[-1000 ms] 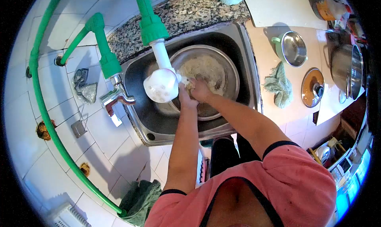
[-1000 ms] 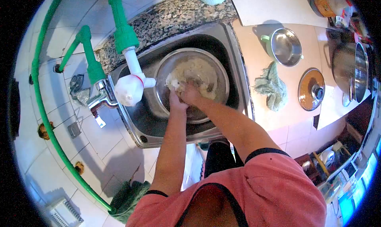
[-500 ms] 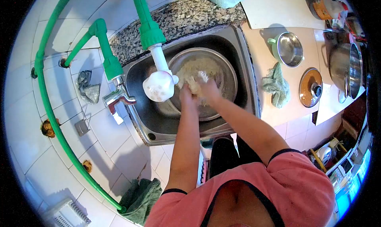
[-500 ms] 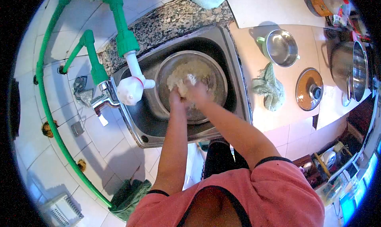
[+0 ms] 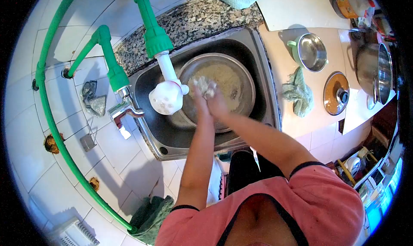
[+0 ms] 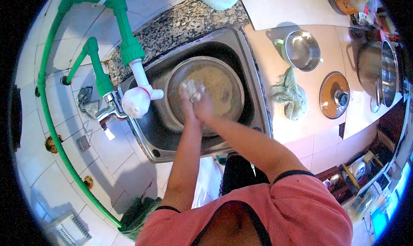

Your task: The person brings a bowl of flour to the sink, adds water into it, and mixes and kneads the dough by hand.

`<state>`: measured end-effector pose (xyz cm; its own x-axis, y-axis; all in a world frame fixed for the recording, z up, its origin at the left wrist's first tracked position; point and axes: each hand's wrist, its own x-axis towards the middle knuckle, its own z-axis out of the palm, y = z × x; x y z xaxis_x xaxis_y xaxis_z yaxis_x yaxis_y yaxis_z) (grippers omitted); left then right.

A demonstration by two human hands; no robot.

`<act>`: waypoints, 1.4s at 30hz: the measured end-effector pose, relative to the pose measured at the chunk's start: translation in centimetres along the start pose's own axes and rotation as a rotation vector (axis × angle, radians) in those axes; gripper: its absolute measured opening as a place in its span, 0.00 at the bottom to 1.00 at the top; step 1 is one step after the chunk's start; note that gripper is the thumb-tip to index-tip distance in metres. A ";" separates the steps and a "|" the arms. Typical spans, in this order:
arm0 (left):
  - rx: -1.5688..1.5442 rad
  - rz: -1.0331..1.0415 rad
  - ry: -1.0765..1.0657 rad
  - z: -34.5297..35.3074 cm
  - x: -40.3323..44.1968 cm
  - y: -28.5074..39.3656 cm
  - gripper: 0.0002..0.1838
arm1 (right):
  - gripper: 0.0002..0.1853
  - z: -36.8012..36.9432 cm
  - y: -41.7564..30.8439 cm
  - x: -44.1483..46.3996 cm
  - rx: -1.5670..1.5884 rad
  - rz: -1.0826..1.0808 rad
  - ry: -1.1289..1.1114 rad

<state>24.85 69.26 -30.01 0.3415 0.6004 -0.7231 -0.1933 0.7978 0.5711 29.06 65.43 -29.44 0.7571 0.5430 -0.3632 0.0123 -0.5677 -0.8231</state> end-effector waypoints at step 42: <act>-0.071 -0.280 0.308 -2.5 2.8 2.4 0.22 | 0.31 -0.1 -0.6 3.3 -0.031 0.227 -0.527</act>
<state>23.07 73.02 -31.58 0.1006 0.3395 -0.9352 -0.1984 0.9280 0.3155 31.61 67.49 -30.10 0.3149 0.6363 -0.7042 -0.0872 -0.7195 -0.6890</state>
